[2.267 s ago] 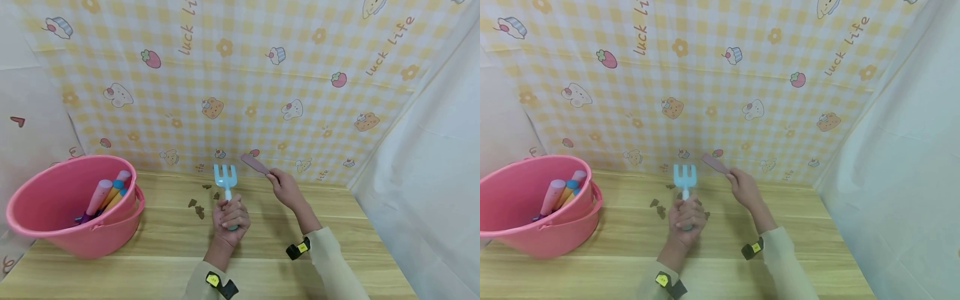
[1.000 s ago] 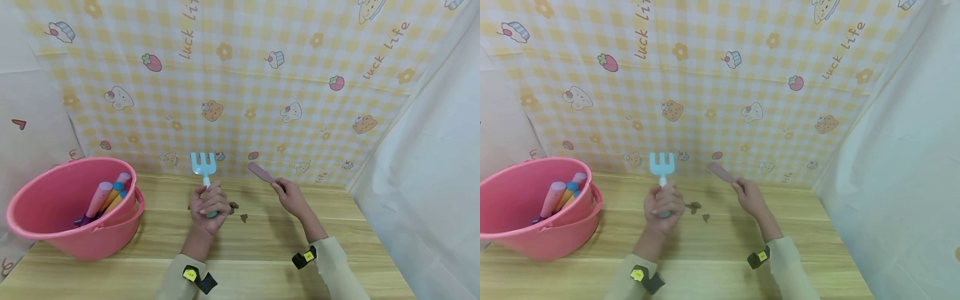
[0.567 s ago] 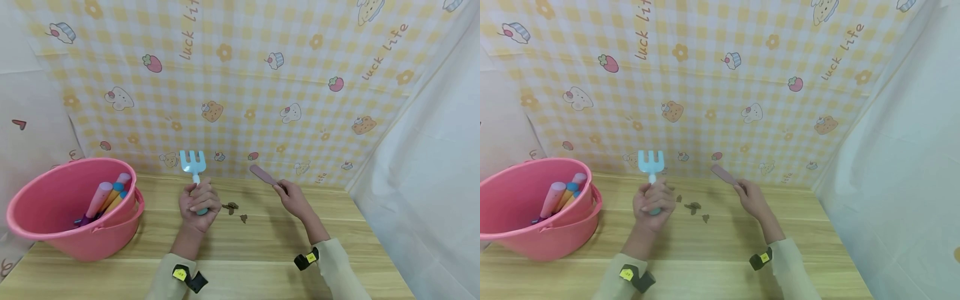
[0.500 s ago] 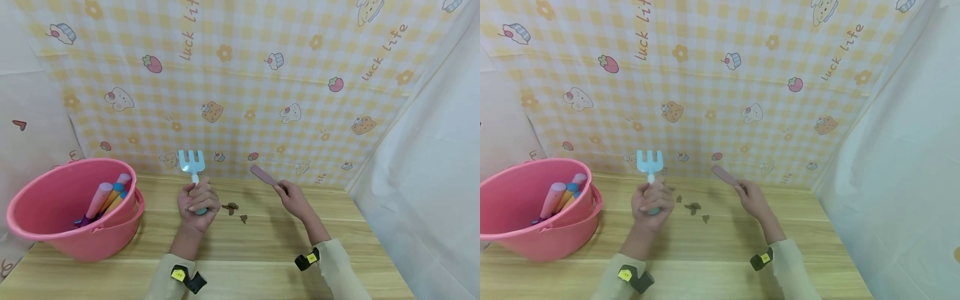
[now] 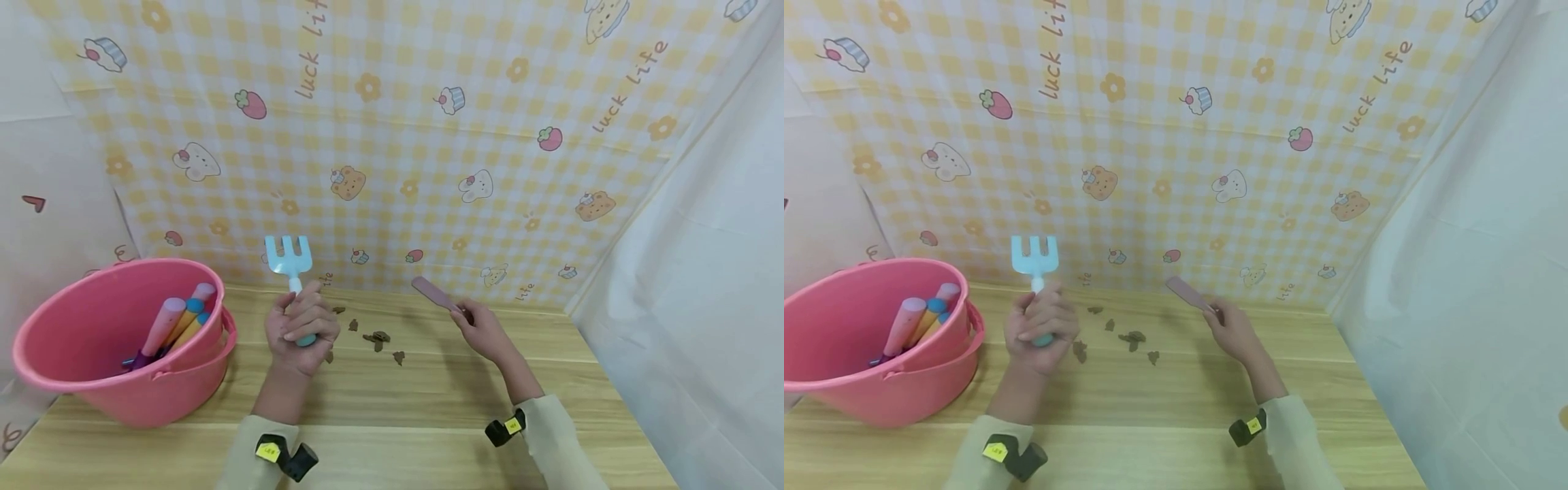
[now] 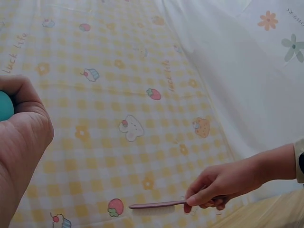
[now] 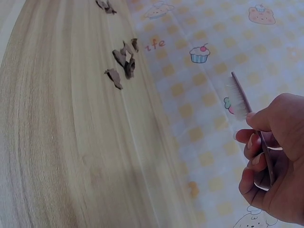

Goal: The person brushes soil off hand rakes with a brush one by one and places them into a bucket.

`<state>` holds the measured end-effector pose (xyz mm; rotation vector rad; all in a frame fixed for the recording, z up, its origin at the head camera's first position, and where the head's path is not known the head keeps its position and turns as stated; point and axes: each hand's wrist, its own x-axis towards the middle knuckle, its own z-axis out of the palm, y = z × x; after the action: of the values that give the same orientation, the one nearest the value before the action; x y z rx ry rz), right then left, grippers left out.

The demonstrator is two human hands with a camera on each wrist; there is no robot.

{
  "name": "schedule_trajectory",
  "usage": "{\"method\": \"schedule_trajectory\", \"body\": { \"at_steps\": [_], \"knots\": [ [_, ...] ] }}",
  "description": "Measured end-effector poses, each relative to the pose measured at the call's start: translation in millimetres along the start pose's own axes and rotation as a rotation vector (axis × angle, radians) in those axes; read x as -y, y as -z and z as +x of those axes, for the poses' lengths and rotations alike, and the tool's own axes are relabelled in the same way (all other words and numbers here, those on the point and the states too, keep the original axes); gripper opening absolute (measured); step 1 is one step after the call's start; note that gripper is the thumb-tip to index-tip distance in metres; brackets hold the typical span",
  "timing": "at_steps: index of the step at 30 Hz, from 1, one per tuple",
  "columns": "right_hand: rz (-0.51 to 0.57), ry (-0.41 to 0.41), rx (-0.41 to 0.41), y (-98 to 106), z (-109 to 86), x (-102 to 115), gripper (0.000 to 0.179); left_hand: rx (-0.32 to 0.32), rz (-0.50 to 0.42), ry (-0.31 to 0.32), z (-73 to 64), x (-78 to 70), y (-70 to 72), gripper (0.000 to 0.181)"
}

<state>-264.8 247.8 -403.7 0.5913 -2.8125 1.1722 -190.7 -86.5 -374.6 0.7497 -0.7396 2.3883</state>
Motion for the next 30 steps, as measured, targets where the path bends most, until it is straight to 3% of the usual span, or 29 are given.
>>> {"method": "schedule_trajectory", "body": {
  "at_steps": [15,30],
  "knots": [
    [-0.002,0.000,0.003,0,-3.5,-4,0.029,0.013,0.019,-0.071,-7.4,-10.6,-28.9,0.024],
    [0.006,-0.017,0.001,1,-6.3,-5,0.032,0.032,0.040,-0.166,-17.7,-6.8,-76.9,0.024]
  ]
}}
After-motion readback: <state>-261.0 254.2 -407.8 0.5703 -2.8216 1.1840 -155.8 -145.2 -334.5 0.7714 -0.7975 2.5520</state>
